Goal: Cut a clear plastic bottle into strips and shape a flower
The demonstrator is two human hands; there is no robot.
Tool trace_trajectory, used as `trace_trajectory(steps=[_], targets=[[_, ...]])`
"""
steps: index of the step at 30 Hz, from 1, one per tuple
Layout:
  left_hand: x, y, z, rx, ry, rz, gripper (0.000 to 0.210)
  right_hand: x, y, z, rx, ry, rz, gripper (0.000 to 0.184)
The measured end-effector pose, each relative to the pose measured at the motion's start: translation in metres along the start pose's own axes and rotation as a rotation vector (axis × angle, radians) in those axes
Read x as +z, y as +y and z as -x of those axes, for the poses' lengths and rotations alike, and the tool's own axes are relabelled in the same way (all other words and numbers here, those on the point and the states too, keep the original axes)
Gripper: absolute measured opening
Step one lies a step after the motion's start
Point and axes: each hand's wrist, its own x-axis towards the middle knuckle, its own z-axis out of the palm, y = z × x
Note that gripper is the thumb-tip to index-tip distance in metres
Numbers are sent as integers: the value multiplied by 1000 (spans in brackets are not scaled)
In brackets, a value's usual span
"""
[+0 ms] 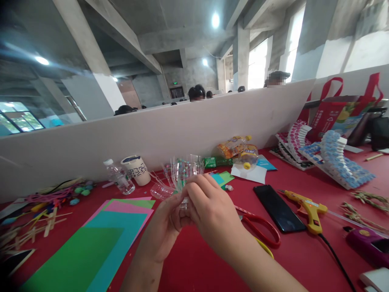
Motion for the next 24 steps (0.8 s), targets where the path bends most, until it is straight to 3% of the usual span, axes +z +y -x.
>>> trace_trajectory(steps=[14, 18, 24], targets=[[-1, 0, 0, 6, -7, 87, 22, 6, -3, 1, 27, 76, 15, 14], [-1, 3, 2, 5, -18, -48, 16, 1, -1, 0, 100, 112, -22, 11], [3, 4, 2, 32, 17, -177, 14, -3, -3, 0, 219, 126, -71, 22]])
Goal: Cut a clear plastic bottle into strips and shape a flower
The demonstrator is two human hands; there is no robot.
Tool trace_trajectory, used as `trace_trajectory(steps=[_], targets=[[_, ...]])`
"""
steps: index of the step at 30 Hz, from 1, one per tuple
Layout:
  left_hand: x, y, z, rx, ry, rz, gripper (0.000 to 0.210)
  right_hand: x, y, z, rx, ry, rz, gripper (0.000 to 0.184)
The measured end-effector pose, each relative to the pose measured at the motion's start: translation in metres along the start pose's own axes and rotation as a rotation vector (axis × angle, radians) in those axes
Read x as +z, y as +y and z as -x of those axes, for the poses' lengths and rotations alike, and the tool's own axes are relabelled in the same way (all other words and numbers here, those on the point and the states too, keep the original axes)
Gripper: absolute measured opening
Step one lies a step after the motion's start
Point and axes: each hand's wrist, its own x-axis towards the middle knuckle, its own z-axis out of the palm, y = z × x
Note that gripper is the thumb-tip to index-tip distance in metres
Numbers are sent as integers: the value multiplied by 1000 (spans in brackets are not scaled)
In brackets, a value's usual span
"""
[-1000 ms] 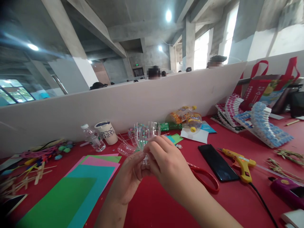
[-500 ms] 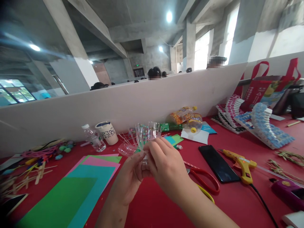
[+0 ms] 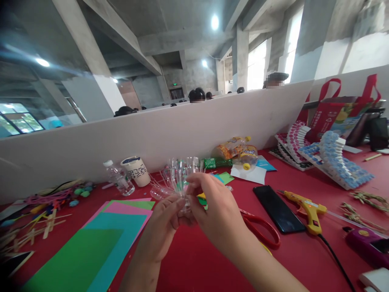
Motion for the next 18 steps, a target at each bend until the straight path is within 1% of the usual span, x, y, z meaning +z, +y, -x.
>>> trace_trajectory(steps=[3, 7, 12, 16, 18], targets=[[1, 0, 0, 29, 26, 20, 13, 0, -2, 2, -65, -11, 18, 22], [-2, 1, 0, 23, -5, 50, 12, -3, -2, 2, -94, -38, 22, 20], [-1, 1, 0, 29, 26, 41, 14, -6, 1, -3, -163, -70, 12, 10], [-1, 1, -2, 26, 6, 45, 13, -5, 1, -3, -160, -114, 0, 10], [-1, 0, -3, 45, 15, 38, 14, -4, 0, -2, -160, -127, -7, 10]])
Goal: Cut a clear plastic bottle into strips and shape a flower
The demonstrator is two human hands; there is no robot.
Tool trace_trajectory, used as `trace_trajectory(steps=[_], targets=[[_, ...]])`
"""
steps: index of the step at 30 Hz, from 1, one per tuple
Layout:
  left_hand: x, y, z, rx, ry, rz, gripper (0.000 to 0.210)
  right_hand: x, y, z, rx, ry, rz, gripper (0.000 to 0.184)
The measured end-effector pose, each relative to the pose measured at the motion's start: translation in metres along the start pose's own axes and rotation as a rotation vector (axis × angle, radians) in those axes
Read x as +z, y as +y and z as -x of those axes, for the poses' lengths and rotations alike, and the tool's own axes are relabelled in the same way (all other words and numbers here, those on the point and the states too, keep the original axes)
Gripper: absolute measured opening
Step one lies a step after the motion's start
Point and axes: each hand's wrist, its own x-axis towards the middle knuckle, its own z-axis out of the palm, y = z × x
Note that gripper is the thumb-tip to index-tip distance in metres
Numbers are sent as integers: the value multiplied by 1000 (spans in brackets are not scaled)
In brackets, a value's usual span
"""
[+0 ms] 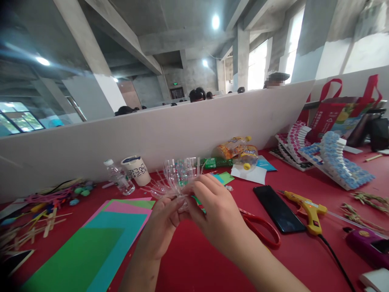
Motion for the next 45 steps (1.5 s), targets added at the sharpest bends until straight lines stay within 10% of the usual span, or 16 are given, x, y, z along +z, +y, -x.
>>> trace_trajectory(steps=[13, 21, 45], targets=[[2, -2, 0, 22, 69, -26, 22, -8, -7, 1, -51, -13, -13, 16], [-8, -8, -2, -156, -142, -67, 20, -36, -5, -5, -22, 270, 216, 21], [-7, -13, -4, -189, -152, -86, 23, -37, 7, -5, -47, 122, 368, 32]])
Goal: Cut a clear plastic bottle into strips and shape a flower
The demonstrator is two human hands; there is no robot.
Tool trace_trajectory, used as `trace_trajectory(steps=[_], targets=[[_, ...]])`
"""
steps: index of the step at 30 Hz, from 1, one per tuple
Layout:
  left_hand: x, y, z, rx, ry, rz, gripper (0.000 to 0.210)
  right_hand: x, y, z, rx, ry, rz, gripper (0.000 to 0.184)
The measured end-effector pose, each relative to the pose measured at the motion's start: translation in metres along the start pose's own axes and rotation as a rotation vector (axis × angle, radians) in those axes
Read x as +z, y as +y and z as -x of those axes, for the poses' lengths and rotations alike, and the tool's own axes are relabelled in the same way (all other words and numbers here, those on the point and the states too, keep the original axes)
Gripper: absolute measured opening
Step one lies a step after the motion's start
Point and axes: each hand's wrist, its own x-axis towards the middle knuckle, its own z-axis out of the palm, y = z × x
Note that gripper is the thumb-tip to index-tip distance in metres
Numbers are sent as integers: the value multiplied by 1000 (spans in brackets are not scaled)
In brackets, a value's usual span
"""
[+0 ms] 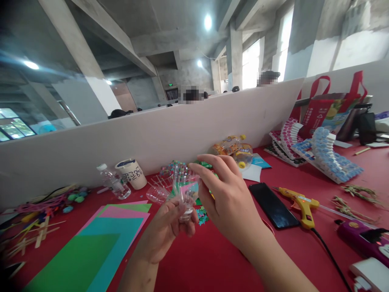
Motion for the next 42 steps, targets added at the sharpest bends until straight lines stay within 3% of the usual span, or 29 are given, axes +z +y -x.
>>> trace_trajectory(steps=[12, 20, 24, 29, 37, 42], targets=[[2, 0, 0, -17, -2, 43, 22, -2, -9, -1, -18, 47, -197, 9], [1, 3, 4, 37, 33, 109, 20, 10, -18, 12, 165, -102, -451, 6], [2, 4, 4, 57, 27, 140, 18, 15, -19, 9, 118, -125, -371, 14], [4, 6, 5, 60, 48, 185, 15, 20, -19, 6, 26, -198, -295, 10], [5, 10, 6, 76, 59, 174, 17, 32, -22, 9, 4, -160, -286, 12], [5, 9, 8, 84, 51, 190, 17, 38, -24, 10, 4, -57, -268, 14]])
